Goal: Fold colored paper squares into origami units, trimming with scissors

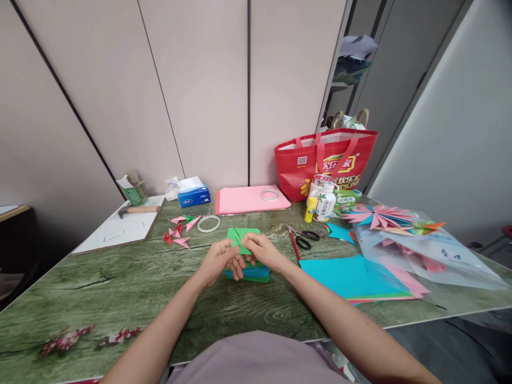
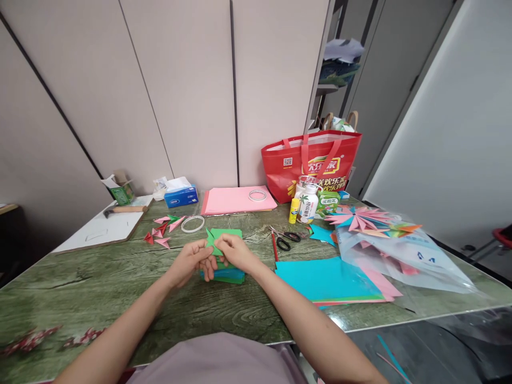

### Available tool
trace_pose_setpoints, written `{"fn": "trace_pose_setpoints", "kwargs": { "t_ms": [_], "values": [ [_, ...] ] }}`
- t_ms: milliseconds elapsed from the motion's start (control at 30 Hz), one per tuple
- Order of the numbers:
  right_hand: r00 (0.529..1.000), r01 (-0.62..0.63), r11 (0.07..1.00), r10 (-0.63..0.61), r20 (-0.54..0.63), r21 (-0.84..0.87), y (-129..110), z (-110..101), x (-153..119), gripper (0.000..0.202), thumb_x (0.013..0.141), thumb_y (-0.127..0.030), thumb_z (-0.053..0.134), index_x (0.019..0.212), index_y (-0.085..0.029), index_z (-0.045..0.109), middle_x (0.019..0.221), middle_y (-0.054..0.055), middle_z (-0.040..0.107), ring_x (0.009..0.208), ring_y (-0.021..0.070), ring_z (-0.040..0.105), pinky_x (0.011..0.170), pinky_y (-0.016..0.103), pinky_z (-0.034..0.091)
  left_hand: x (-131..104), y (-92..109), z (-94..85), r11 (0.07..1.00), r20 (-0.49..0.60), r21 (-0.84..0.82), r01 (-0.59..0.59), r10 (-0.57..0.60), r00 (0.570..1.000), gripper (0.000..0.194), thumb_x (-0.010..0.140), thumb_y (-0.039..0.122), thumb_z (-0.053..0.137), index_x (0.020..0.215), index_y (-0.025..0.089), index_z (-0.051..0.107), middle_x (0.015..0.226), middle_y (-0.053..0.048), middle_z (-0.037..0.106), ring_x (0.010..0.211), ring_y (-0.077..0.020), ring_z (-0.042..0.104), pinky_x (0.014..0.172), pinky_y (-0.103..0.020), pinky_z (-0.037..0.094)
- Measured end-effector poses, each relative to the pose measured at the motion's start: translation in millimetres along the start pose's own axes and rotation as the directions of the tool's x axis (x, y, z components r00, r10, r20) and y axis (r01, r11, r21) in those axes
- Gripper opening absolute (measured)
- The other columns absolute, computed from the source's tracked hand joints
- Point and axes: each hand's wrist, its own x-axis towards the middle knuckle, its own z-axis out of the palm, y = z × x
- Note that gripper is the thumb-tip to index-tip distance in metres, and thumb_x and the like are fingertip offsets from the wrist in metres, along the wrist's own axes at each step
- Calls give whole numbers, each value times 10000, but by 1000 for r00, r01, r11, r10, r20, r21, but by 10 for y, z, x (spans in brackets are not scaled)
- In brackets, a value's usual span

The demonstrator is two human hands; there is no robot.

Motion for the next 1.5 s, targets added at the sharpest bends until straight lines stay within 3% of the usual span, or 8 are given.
{"fn": "trace_pose_setpoints", "kwargs": {
  "t_ms": [267,500,600,733,867,967,1233,1500],
  "values": [
    [1000,31,995,-31,0,-93,-13,7,-11,453,784,-577,322,613,-175,442,429,-50,421,347,66,387,330,177,313,-15,22,44,1000,-21,19,0,1,1000,243,743,360,528,657,151,438,516,-36,621,363,-155,574,324,-233,438],
    [997,56,982,-47,53,-179,-57,-14,-47,371,777,-518,404,602,-192,379,459,-61,391,375,69,388,352,182,294,-17,-8,34,998,26,-61,-2,3,1000,212,748,322,532,675,148,436,526,-36,628,365,-153,575,323,-225,433],
    [994,111,974,-109,22,-196,-70,-14,-58,346,783,-474,422,592,-192,363,501,-62,341,429,70,364,394,186,292,-25,8,52,995,24,-98,2,0,1000,197,749,304,533,673,146,443,522,-36,631,358,-151,570,324,-225,431],
    [962,210,907,-258,-88,-364,-63,8,-60,314,795,-379,450,568,-177,370,525,-59,317,490,72,311,468,202,256,-29,30,75,995,10,-96,1,0,1000,208,742,303,541,647,134,466,518,-54,637,359,-155,569,324,-226,430],
    [946,248,874,-311,-88,-417,-46,7,-61,308,808,-327,440,554,-169,365,514,-63,303,492,68,281,481,206,228,-16,16,70,998,74,-53,42,-38,997,280,753,322,524,591,94,519,463,-88,620,358,-150,564,345,-222,438],
    [950,253,889,-303,-78,-382,-19,-11,-49,329,793,-345,461,532,-162,379,502,-63,309,487,65,278,470,203,227,-3,-6,60,997,93,-37,63,-59,994,302,754,336,517,589,83,529,454,-102,619,358,-152,564,349,-224,440],
    [970,169,982,-180,-165,-82,22,-45,15,270,631,-392,634,738,-160,549,649,-24,519,570,95,478,486,198,395,29,-21,34,998,-93,-53,-16,11,996,235,718,339,564,726,154,420,592,-59,663,372,-167,582,328,-246,440],
    [996,5,963,20,-90,270,18,-31,27,294,610,-418,641,707,-155,550,622,-51,503,524,70,493,512,220,472,32,-58,35,995,-93,50,-88,92,991,236,747,368,526,732,156,423,614,-48,658,389,-160,589,351,-255,453]
  ]
}}
